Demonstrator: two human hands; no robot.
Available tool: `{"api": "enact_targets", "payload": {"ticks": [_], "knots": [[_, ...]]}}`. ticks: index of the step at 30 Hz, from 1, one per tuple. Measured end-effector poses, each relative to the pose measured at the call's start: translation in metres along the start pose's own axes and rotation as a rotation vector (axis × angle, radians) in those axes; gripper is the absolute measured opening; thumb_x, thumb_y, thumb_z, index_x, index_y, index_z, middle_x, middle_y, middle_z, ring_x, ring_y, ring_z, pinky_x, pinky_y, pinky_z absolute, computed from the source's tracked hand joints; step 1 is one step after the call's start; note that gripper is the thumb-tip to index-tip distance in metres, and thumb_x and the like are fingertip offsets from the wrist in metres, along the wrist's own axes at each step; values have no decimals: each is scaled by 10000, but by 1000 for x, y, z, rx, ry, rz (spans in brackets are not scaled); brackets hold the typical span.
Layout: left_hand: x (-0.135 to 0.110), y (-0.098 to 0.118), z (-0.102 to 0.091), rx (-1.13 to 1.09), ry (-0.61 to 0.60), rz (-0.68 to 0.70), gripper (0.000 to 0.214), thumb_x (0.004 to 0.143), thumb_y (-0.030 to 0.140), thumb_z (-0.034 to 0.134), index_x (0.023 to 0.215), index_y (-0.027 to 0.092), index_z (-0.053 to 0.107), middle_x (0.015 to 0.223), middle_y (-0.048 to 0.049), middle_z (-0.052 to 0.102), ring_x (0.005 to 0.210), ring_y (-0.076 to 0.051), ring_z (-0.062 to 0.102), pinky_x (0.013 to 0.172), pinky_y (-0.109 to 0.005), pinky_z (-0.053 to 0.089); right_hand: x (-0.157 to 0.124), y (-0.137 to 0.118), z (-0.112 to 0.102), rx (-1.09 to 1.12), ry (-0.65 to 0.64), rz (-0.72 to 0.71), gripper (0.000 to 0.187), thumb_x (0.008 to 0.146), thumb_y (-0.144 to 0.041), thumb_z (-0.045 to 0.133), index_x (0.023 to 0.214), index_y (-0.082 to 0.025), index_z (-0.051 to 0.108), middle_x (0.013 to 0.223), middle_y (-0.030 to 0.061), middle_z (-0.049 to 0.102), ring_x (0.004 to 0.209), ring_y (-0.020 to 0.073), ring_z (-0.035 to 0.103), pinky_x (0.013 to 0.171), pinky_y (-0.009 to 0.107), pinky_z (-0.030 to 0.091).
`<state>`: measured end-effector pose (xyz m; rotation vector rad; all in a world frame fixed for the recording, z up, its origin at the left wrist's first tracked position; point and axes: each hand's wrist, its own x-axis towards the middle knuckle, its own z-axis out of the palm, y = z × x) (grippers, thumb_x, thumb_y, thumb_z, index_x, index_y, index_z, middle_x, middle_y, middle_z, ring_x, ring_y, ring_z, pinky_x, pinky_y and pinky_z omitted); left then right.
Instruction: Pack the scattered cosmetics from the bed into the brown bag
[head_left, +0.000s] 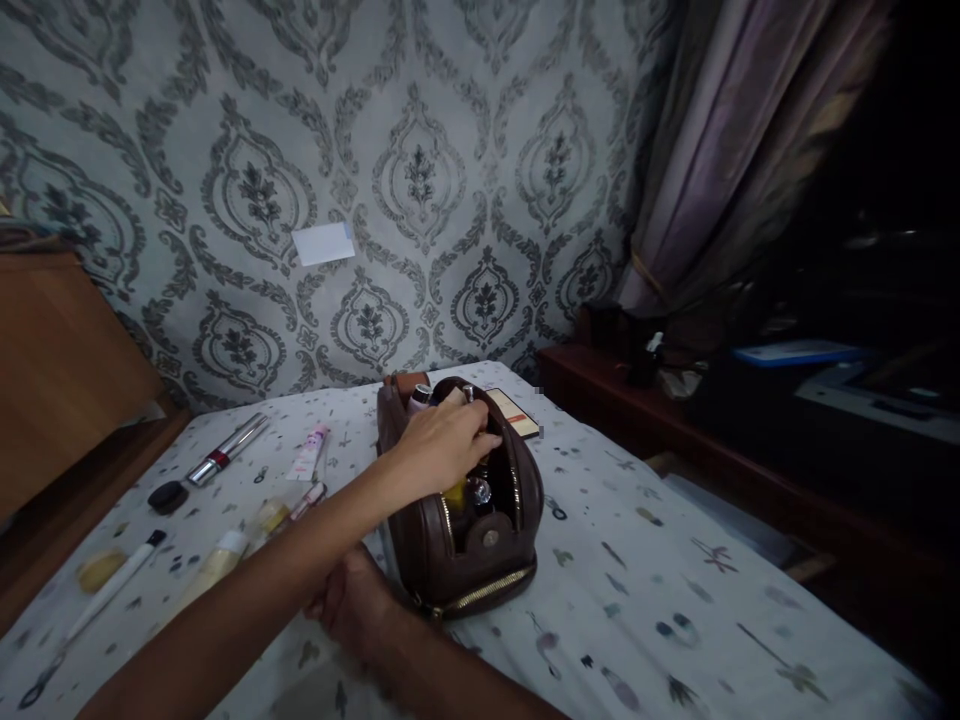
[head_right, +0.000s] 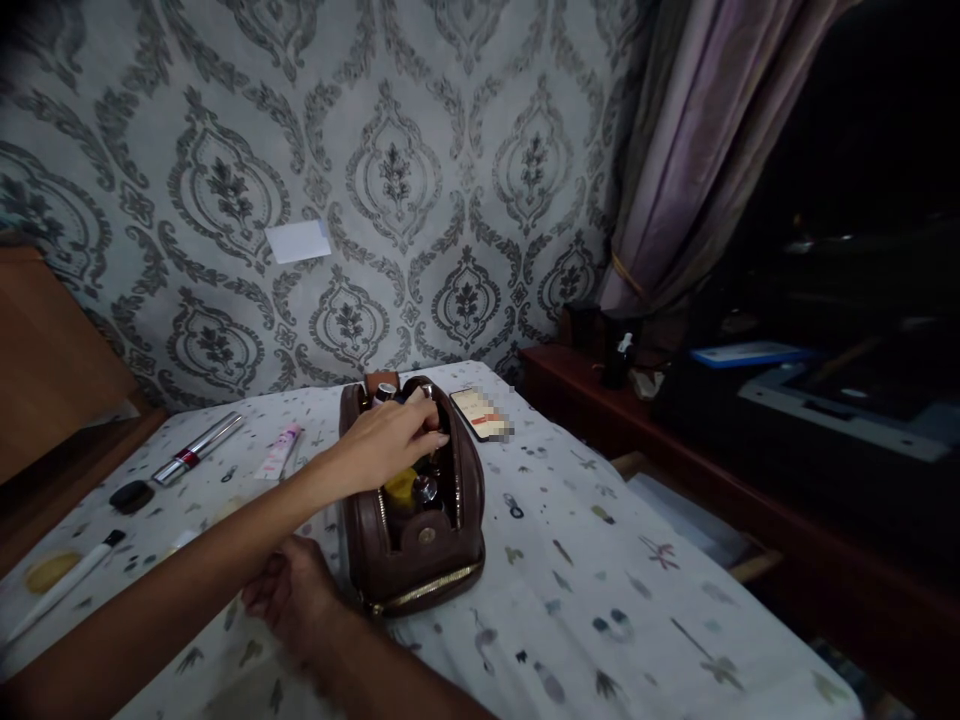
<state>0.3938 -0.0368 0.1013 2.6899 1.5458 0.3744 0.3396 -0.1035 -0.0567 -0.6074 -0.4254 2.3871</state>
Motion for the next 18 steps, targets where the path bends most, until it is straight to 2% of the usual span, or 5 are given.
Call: {"api": "enact_targets", "payload": {"ticks": [6, 13, 15, 18], "knots": [[-8, -4, -13, -98, 93, 19, 179, 952, 217, 460, 952, 182, 635, 869, -39, 689, 851, -210, 640, 756, -307, 459, 1, 0, 0, -18, 11, 29, 219, 796, -291, 549, 652, -139, 614, 537, -8, 602, 403, 75, 468, 448, 209, 274], [-34, -18, -28, -252, 279, -10, 199, 912, 163, 463, 782, 198, 609, 657, 38, 583, 620, -133, 536, 602, -250, 367, -2, -4, 2, -16, -8, 48, 376, 884, -396, 541, 625, -132, 612, 504, 7, 597, 391, 73, 455, 447, 206, 264], [-43, -24, -27, -271, 326, -14, 187, 915, 186, 464, 800, 197, 611, 689, 29, 600, 651, -138, 548, 616, -253, 375, -2, -5, 2, -15, -3, 50, 395, 904, -380, 513, 621, -125, 617, 494, 9, 588, 390, 71, 458, 448, 203, 269], [-60, -31, -25, -288, 417, -37, 174, 926, 217, 458, 871, 196, 622, 847, -14, 661, 806, -169, 592, 725, -275, 425, -3, -6, 3, -12, 6, 39, 400, 916, -351, 490, 622, -115, 625, 506, 20, 598, 396, 68, 466, 457, 199, 288]]}}
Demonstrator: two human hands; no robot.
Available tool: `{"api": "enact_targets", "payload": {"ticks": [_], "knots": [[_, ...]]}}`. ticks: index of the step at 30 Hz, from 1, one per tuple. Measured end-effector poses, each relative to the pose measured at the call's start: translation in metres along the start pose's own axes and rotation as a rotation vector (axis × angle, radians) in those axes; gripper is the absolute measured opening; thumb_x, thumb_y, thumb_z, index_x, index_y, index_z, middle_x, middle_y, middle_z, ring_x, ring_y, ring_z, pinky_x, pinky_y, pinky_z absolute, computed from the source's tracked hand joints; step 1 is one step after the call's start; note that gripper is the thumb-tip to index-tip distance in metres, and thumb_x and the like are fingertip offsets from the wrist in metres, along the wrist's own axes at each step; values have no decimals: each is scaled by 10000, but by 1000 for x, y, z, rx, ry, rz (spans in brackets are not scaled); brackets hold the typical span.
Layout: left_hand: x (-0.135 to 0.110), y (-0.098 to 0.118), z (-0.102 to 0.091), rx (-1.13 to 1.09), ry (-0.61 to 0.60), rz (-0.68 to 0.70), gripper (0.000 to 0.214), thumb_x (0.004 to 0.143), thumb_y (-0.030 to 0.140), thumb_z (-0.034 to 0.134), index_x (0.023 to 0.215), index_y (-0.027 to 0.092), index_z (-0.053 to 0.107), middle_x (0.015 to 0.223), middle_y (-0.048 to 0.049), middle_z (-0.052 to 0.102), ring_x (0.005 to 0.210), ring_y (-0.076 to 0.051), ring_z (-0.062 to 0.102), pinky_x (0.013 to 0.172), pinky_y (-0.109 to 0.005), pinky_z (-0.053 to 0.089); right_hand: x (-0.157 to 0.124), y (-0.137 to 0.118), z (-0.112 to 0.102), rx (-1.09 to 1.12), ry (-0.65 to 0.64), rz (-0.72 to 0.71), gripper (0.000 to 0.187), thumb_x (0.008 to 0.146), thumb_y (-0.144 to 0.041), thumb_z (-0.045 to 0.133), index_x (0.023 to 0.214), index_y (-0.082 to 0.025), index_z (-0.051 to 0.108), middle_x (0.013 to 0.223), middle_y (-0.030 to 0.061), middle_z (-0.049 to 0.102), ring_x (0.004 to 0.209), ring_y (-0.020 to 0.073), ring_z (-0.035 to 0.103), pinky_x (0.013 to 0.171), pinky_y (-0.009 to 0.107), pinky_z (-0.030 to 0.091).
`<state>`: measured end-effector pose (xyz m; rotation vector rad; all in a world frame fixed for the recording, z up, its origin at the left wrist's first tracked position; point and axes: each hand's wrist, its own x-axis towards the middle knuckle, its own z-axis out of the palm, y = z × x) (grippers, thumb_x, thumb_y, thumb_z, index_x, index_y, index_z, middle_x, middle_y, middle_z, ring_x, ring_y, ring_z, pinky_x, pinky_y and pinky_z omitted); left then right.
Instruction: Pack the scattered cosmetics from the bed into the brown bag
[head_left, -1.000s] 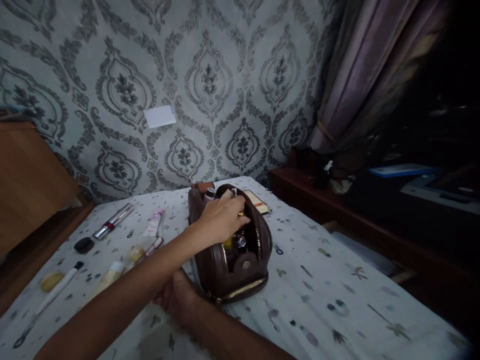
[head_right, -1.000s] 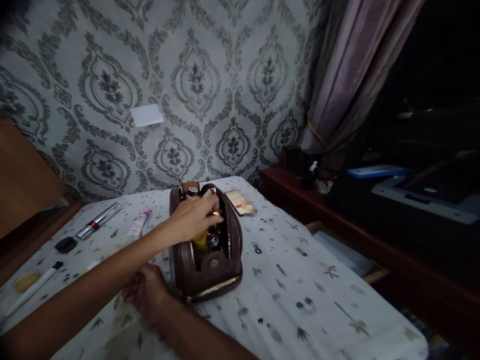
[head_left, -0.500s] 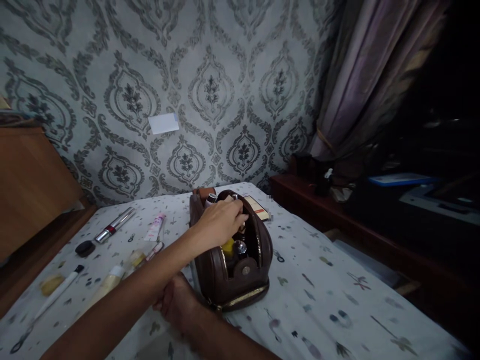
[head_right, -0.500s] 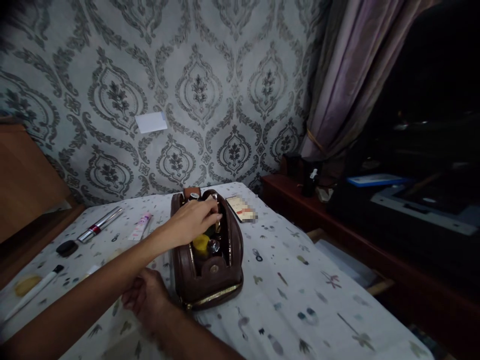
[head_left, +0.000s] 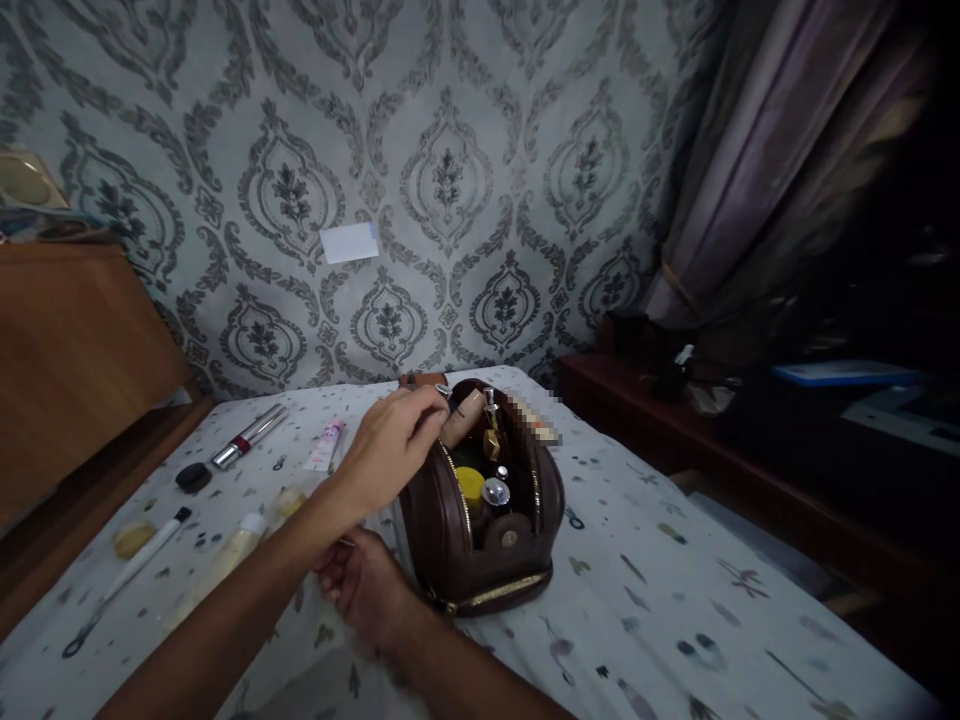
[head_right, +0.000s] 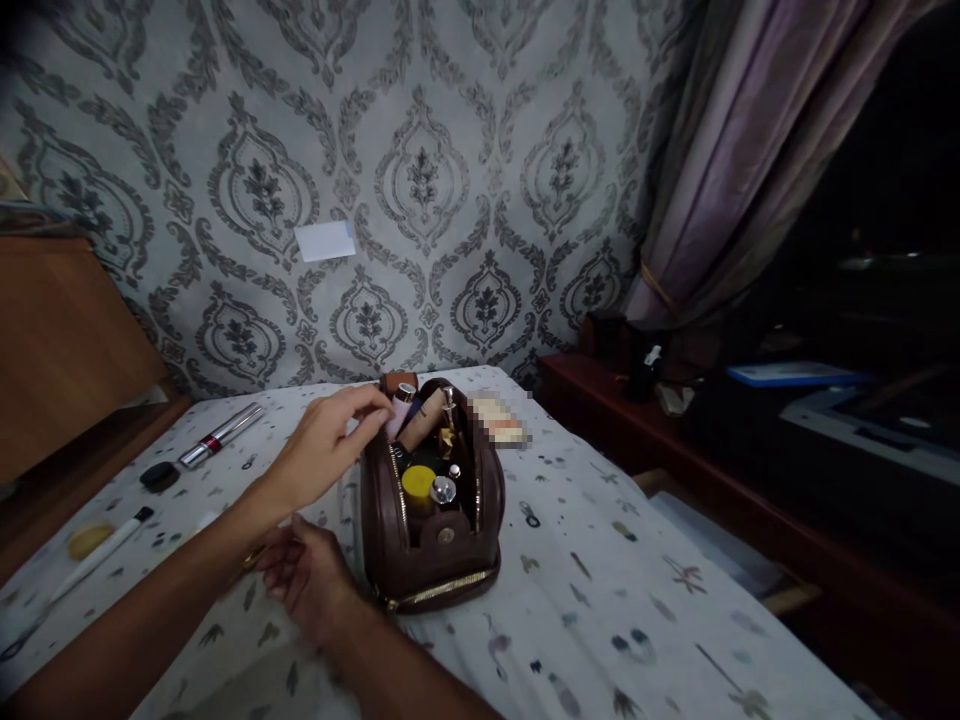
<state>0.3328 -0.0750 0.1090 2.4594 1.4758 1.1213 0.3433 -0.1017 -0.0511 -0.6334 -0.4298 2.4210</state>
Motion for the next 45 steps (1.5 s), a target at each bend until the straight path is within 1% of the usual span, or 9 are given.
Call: {"api": "enact_targets", "payload": {"ticks": [6, 12, 19, 23, 29, 33, 36, 41, 45], "knots": [[-54, -30, -10, -18, 151, -117, 187, 938, 246, 445, 918, 197, 624, 918, -38, 681, 901, -181, 613, 843, -304, 444, 2, 0, -2, 17, -16, -28, 317, 824, -366, 657, 621, -124, 627, 517, 18, 611, 420, 74, 482, 457, 196, 320], [-117, -77, -10, 7, 105, -310, 200, 940, 256, 435, 892, 194, 619, 896, -46, 670, 885, -178, 611, 803, -291, 466, 0, -1, -2, 34, -64, -37, 231, 801, -331, 712, 694, -130, 671, 548, 4, 632, 443, 60, 504, 452, 158, 341], [-156, -126, -22, 198, 198, -510, 216, 950, 256, 426, 894, 183, 621, 880, -53, 650, 880, -196, 583, 807, -319, 458, -5, -4, 0, 2, -68, -26, 167, 807, -298, 712, 797, -132, 694, 576, 21, 642, 448, 70, 497, 428, 164, 331], [-170, -145, -26, 308, 188, -531, 190, 942, 223, 427, 936, 179, 612, 921, -57, 647, 936, -211, 569, 857, -345, 458, -3, -3, -2, 10, -40, -50, 145, 850, -301, 662, 883, -162, 682, 587, 20, 649, 453, 82, 503, 433, 172, 343], [-179, -150, -22, 404, 103, -463, 175, 941, 186, 452, 1029, 168, 602, 1034, -74, 655, 1029, -230, 538, 934, -377, 445, -3, -2, -1, 25, 10, -51, 138, 829, -279, 680, 922, -177, 668, 582, 14, 649, 447, 88, 500, 428, 172, 349], [-182, -158, -14, 414, 152, -353, 276, 951, 177, 441, 1189, 184, 580, 1089, -90, 654, 1059, -236, 541, 957, -413, 451, -4, -2, 1, 35, 5, -45, 217, 752, -292, 756, 912, -178, 663, 582, 13, 652, 446, 92, 499, 428, 176, 362], [-185, -163, -10, 460, 89, -279, 390, 955, 142, 408, 1323, 207, 520, 1253, -104, 609, 1195, -247, 495, 1015, -444, 423, -6, -3, 3, 34, 17, -46, 238, 738, -286, 758, 920, -180, 649, 576, 16, 651, 444, 93, 494, 423, 170, 356], [-188, -165, -9, 598, -53, -337, 457, 947, 94, 386, 1352, 268, 510, 1398, -86, 531, 1333, -285, 389, 1055, -493, 370, -9, -4, 7, 34, 43, -49, 213, 777, -277, 701, 949, -179, 623, 561, 20, 643, 440, 92, 482, 416, 161, 328], [-185, -161, -12, 590, -66, -401, 388, 910, 91, 456, 1280, 195, 517, 1345, -108, 556, 1272, -272, 437, 1026, -452, 389, -10, -4, 7, 20, 41, -51, 222, 782, -273, 688, 966, -172, 615, 560, 22, 645, 443, 92, 483, 419, 161, 320]]}}
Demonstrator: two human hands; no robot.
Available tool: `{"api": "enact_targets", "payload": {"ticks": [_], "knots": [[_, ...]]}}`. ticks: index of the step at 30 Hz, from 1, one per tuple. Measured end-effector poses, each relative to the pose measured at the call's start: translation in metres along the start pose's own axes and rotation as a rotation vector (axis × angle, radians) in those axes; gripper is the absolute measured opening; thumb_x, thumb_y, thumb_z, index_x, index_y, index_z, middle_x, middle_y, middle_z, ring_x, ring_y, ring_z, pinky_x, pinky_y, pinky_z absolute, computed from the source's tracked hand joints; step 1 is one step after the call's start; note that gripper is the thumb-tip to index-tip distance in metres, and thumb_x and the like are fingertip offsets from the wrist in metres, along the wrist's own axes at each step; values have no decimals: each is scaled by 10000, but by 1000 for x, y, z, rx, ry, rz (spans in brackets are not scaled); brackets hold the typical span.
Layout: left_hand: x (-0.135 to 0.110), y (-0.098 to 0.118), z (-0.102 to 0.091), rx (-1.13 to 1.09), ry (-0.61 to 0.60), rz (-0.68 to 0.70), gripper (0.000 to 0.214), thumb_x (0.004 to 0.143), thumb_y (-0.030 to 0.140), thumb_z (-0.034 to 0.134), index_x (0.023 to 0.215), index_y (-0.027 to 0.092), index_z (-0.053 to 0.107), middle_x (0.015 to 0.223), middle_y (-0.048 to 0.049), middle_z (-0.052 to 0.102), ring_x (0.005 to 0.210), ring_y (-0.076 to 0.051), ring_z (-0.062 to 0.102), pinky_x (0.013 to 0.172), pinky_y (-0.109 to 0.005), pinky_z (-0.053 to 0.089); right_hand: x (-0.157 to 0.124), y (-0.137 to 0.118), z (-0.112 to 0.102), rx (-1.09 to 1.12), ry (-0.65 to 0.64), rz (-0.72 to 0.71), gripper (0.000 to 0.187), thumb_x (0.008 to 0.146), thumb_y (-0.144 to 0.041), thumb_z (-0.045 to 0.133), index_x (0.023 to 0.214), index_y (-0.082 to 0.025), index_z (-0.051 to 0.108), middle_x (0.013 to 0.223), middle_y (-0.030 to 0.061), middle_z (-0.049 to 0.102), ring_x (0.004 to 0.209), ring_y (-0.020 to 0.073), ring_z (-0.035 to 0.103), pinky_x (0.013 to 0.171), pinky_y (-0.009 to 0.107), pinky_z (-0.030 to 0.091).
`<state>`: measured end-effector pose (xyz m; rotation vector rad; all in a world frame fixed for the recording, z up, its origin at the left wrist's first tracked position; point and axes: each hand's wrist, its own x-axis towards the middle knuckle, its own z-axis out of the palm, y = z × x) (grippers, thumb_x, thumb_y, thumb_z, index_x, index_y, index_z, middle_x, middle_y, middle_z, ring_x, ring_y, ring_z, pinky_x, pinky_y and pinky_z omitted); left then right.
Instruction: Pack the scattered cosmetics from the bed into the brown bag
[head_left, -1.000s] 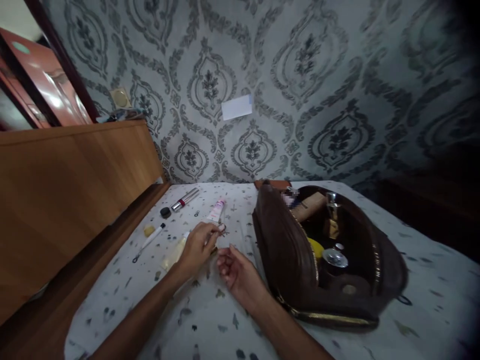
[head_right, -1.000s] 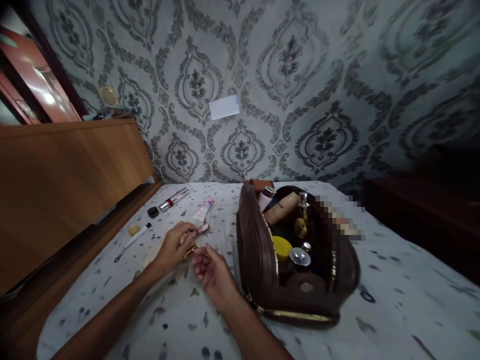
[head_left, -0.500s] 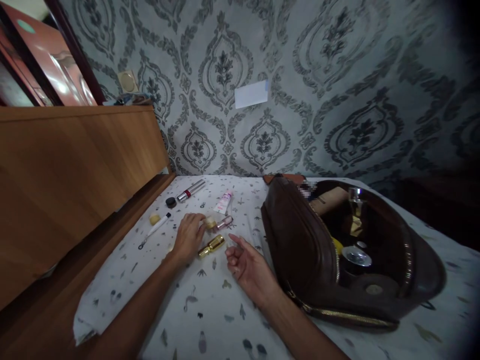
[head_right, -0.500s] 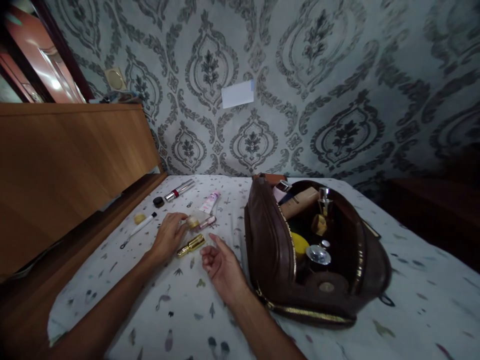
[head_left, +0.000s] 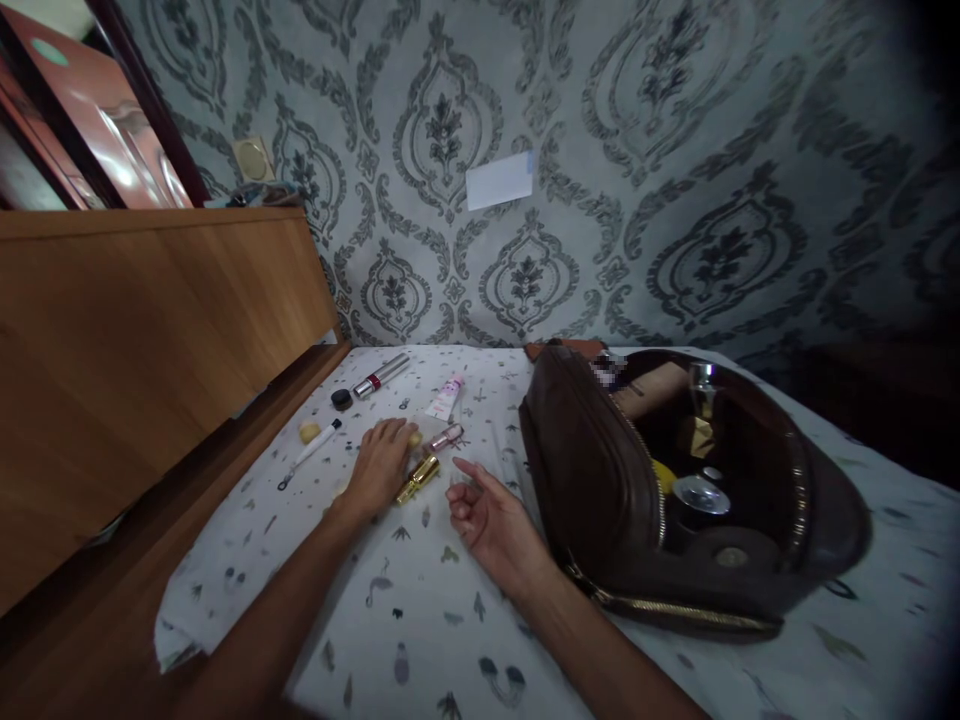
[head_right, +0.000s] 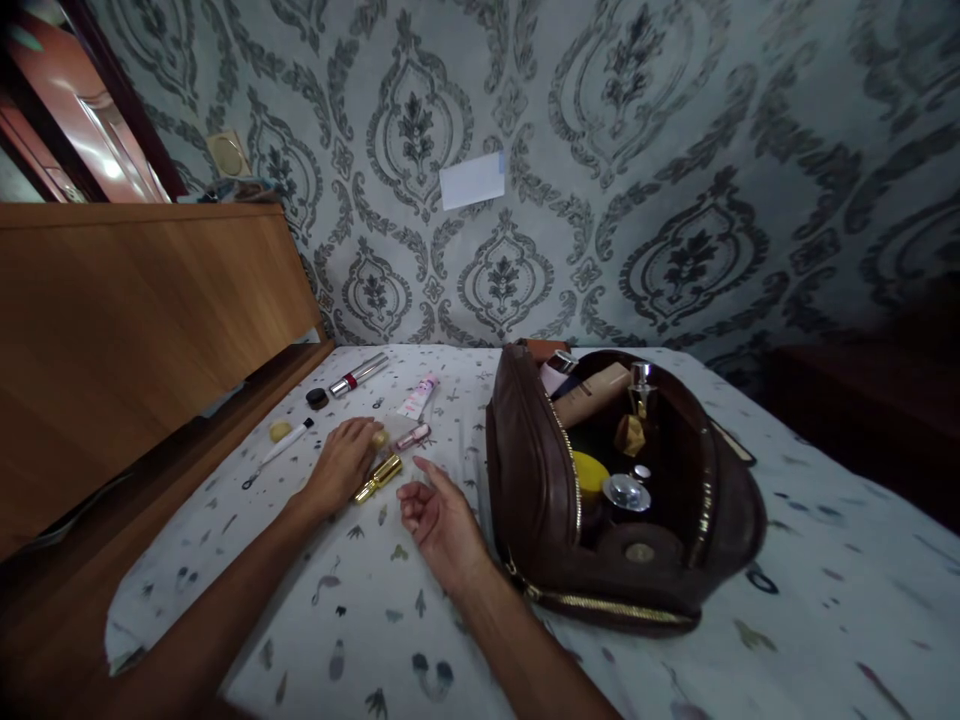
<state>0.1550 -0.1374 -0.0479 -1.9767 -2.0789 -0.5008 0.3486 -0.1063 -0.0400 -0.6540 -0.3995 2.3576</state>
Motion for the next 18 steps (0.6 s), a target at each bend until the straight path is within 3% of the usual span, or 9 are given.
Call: {"api": "enact_targets", "payload": {"ticks": [5, 9, 12, 18], "knots": [[2, 4, -8, 21, -46, -54, 327, 871, 69, 484, 1173, 187, 526, 1192, -92, 618, 1140, -260, 513, 945, -415, 407, 1, 1, -2, -12, -34, 12, 209, 796, -290, 679, 950, -159, 625, 567, 25, 650, 439, 86, 482, 420, 161, 316], [2, 8, -12, 114, -66, -70, 370, 900, 108, 484, 1261, 188, 491, 1232, -99, 590, 1122, -274, 518, 938, -428, 391, 1, 1, -2, -24, -44, 15, 183, 824, -298, 661, 924, -145, 644, 564, 25, 648, 436, 83, 485, 419, 162, 326], [2, 10, -15, 180, -80, -86, 310, 920, 148, 486, 1225, 190, 522, 1205, -99, 595, 1095, -287, 532, 936, -449, 382, 1, 1, -2, -31, -55, 20, 176, 824, -297, 672, 898, -138, 656, 562, 22, 644, 437, 80, 488, 425, 163, 341], [3, 12, -18, 67, -67, -182, 202, 966, 277, 465, 1111, 161, 544, 1066, -95, 652, 1029, -270, 583, 890, -415, 418, 1, 0, -4, -28, -77, 35, 171, 862, -299, 638, 867, -132, 670, 566, 20, 643, 437, 76, 496, 419, 162, 331]]}}
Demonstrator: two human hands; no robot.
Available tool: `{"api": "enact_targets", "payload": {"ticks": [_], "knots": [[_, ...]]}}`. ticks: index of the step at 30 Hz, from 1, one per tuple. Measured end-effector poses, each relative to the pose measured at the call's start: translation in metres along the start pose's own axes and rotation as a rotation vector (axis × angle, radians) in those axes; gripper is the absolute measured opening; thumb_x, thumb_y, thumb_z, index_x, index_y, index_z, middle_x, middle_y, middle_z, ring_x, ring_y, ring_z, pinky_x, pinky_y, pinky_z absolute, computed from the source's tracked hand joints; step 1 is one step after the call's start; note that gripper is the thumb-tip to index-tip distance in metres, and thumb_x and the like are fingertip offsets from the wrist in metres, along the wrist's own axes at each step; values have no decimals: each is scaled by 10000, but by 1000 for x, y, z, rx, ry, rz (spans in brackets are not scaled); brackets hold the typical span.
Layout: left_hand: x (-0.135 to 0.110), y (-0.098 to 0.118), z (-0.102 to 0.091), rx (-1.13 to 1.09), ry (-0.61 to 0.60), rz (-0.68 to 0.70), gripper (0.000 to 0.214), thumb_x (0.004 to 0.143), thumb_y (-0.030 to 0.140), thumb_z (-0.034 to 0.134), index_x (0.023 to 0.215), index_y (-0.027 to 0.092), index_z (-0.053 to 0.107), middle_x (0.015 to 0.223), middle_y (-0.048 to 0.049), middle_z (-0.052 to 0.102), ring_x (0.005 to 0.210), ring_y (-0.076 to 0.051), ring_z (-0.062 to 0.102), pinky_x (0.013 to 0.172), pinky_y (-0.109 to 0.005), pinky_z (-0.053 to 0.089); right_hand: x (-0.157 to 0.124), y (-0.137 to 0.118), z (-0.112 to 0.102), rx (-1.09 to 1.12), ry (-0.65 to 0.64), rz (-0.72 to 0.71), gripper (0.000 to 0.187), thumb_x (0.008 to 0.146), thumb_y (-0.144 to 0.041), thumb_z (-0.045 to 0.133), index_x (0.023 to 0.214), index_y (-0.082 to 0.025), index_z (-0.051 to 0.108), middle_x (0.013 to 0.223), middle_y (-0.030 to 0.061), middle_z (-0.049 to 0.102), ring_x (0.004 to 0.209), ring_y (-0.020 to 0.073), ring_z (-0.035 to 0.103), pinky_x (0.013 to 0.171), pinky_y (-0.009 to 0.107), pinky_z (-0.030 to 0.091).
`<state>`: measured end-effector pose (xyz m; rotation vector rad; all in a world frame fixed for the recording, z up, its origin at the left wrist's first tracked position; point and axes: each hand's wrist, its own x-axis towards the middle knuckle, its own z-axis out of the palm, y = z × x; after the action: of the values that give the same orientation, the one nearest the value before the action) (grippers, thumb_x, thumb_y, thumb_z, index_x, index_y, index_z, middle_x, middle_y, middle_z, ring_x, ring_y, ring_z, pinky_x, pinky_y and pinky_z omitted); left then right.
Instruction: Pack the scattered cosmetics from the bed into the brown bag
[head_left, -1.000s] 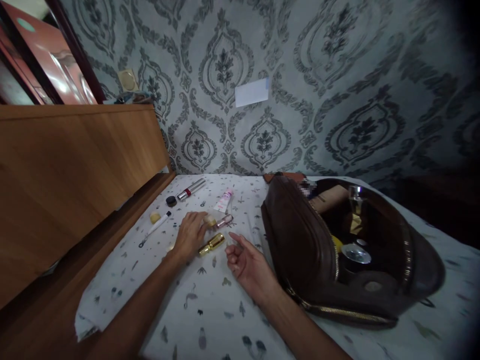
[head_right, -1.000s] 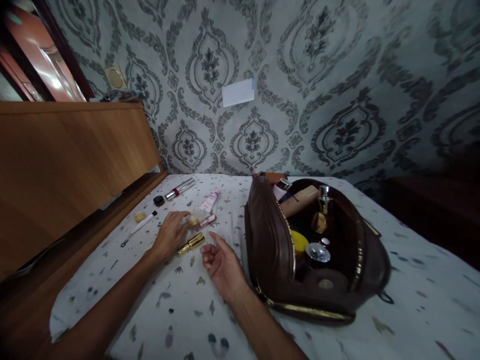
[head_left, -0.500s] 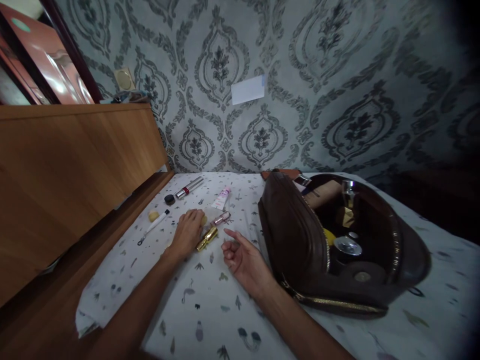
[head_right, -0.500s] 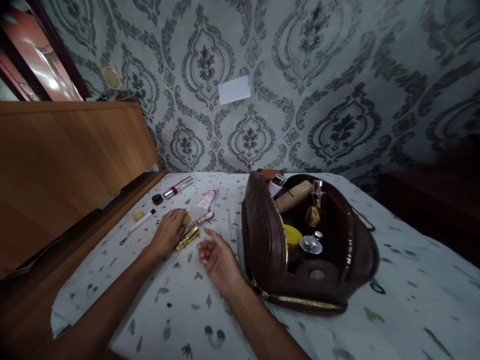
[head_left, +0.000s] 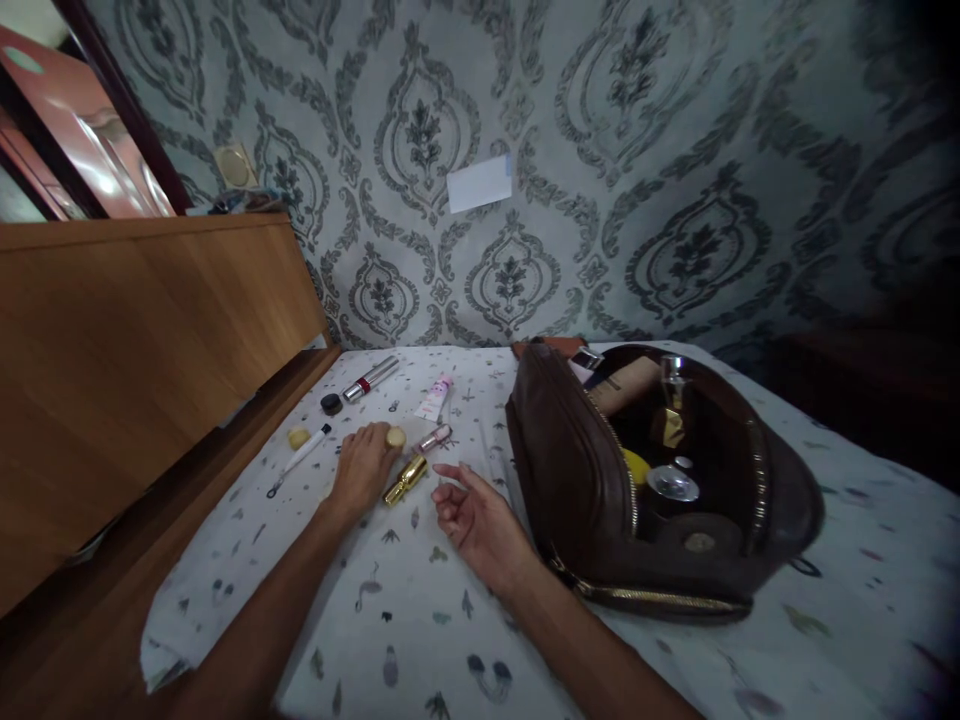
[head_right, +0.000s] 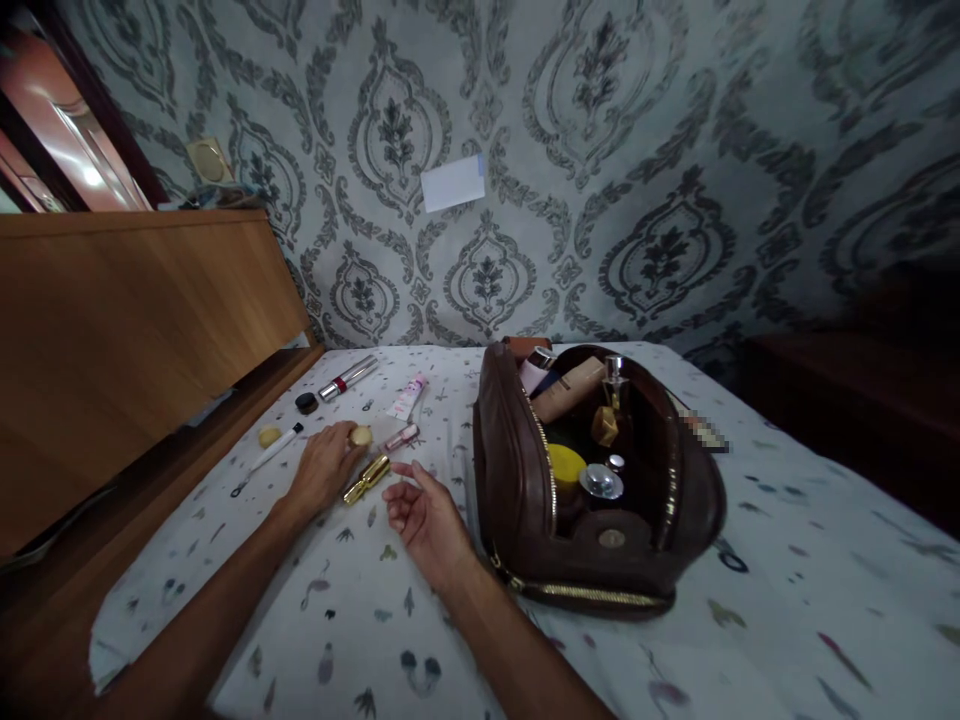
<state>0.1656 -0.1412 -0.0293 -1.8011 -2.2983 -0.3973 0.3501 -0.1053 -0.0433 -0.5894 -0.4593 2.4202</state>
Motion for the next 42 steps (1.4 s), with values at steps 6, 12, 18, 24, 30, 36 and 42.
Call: {"api": "enact_targets", "payload": {"ticks": [6, 12, 18, 24, 30, 36, 42], "knots": [[-1, -8, 10, 29, 9, 47, 361, 961, 277, 451, 1299, 162, 498, 1184, -137, 659, 1084, -303, 585, 904, -442, 427, 1, 2, -1, 31, -28, 8, 209, 871, -317, 626, 795, -129, 675, 539, 27, 645, 430, 73, 499, 426, 158, 319], [-2, -10, 11, -10, 13, 103, 295, 943, 350, 441, 1168, 197, 555, 1058, -94, 678, 978, -282, 607, 834, -398, 457, 4, 5, -6, 48, -73, 0, 266, 819, -390, 695, 784, -127, 672, 541, 33, 658, 432, 77, 511, 436, 174, 309], [-2, -11, 10, -129, 43, 32, 331, 897, 443, 445, 1123, 221, 542, 950, -63, 681, 859, -258, 640, 769, -372, 479, 4, 7, -6, 25, -73, -23, 321, 793, -448, 705, 762, -132, 661, 520, 23, 648, 411, 78, 503, 439, 191, 286], [0, -9, 6, -333, 86, 7, 364, 880, 536, 455, 1070, 238, 541, 944, -29, 657, 847, -233, 624, 781, -354, 487, 4, 5, -5, 14, -79, -35, 305, 796, -433, 691, 749, -134, 655, 520, 23, 643, 410, 83, 508, 435, 196, 281], [-1, 9, -7, -568, 87, 109, 383, 880, 487, 505, 1115, 195, 585, 1111, -80, 647, 1064, -252, 583, 947, -388, 454, 5, 6, -8, 19, -106, -66, 320, 722, -423, 770, 810, -131, 673, 539, 12, 662, 428, 72, 527, 442, 173, 323], [-7, 20, -13, -656, 74, 222, 353, 891, 392, 560, 1182, 196, 597, 1140, -85, 632, 1092, -245, 565, 969, -377, 437, 3, 9, -6, -39, -164, -124, 425, 620, -458, 854, 826, -131, 677, 614, 21, 698, 469, 84, 581, 435, 164, 353], [-12, 29, -17, -721, 23, 309, 333, 884, 417, 588, 1130, 194, 615, 1084, -91, 635, 1048, -245, 566, 942, -364, 438, 4, 11, -4, -66, -105, -172, 410, 595, -448, 884, 784, -147, 679, 645, 13, 705, 485, 82, 602, 425, 152, 385]]}}
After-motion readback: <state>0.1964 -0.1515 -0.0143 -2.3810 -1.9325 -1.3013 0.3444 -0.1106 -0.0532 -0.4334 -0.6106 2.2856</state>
